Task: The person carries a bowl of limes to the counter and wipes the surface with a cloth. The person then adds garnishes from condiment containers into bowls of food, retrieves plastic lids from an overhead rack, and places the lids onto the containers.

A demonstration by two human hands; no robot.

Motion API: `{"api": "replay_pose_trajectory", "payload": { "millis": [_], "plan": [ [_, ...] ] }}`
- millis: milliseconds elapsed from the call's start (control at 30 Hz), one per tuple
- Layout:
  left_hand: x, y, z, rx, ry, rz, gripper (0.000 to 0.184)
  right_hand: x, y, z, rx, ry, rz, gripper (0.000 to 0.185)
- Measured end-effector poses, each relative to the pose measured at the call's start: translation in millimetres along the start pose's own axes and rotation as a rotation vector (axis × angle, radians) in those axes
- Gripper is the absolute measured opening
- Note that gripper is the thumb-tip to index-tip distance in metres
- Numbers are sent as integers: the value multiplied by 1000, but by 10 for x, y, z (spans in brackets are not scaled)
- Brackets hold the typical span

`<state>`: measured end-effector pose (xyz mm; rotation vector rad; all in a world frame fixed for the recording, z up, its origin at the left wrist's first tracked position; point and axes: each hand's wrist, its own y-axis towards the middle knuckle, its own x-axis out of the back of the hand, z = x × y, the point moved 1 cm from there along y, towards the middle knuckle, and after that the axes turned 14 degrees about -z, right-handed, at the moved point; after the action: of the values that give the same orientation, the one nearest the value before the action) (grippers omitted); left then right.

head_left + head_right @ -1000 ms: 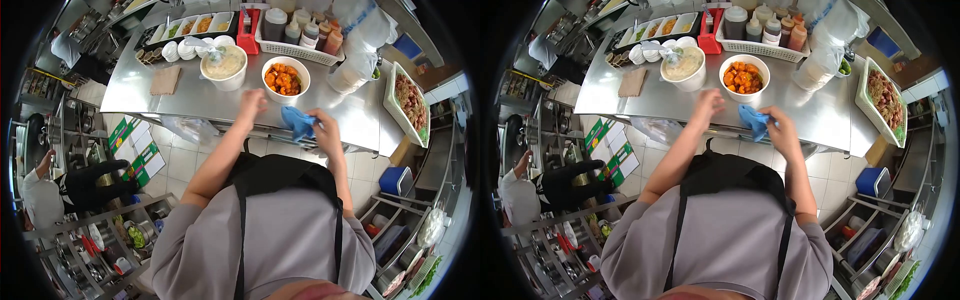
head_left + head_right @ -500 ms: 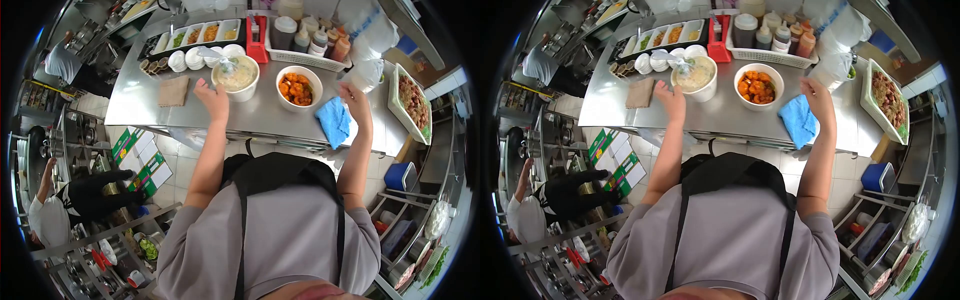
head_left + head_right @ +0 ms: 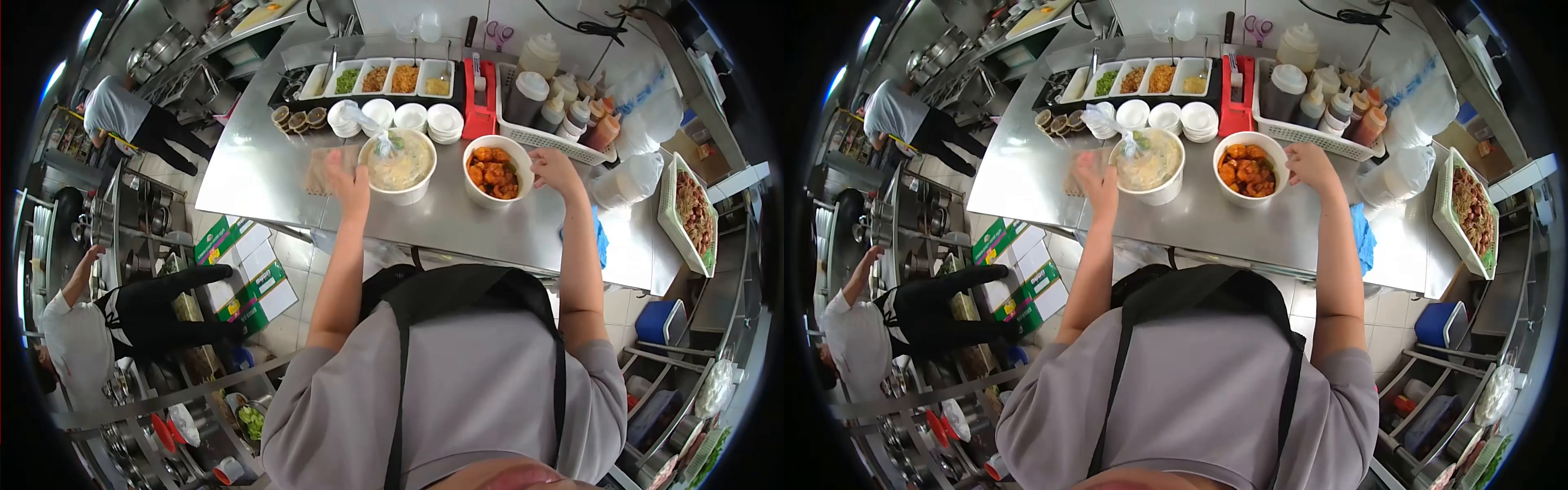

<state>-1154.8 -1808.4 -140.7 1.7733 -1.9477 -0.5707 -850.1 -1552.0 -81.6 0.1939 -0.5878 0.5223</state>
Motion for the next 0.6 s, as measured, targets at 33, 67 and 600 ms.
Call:
{"api": "replay_pose_trajectory", "payload": {
  "millis": [33, 67, 600],
  "plan": [
    [47, 52, 73, 71, -70, 23, 47, -42, 66, 118, 36, -103, 23, 20],
    [102, 58, 141, 145, -139, 46, 44, -98, 129, 239, 71, -208, 50, 19],
    [469, -180, 334, 69, 32, 68, 31, -2076, 2472, 1862, 983, -1257, 6, 14]
  ]
}}
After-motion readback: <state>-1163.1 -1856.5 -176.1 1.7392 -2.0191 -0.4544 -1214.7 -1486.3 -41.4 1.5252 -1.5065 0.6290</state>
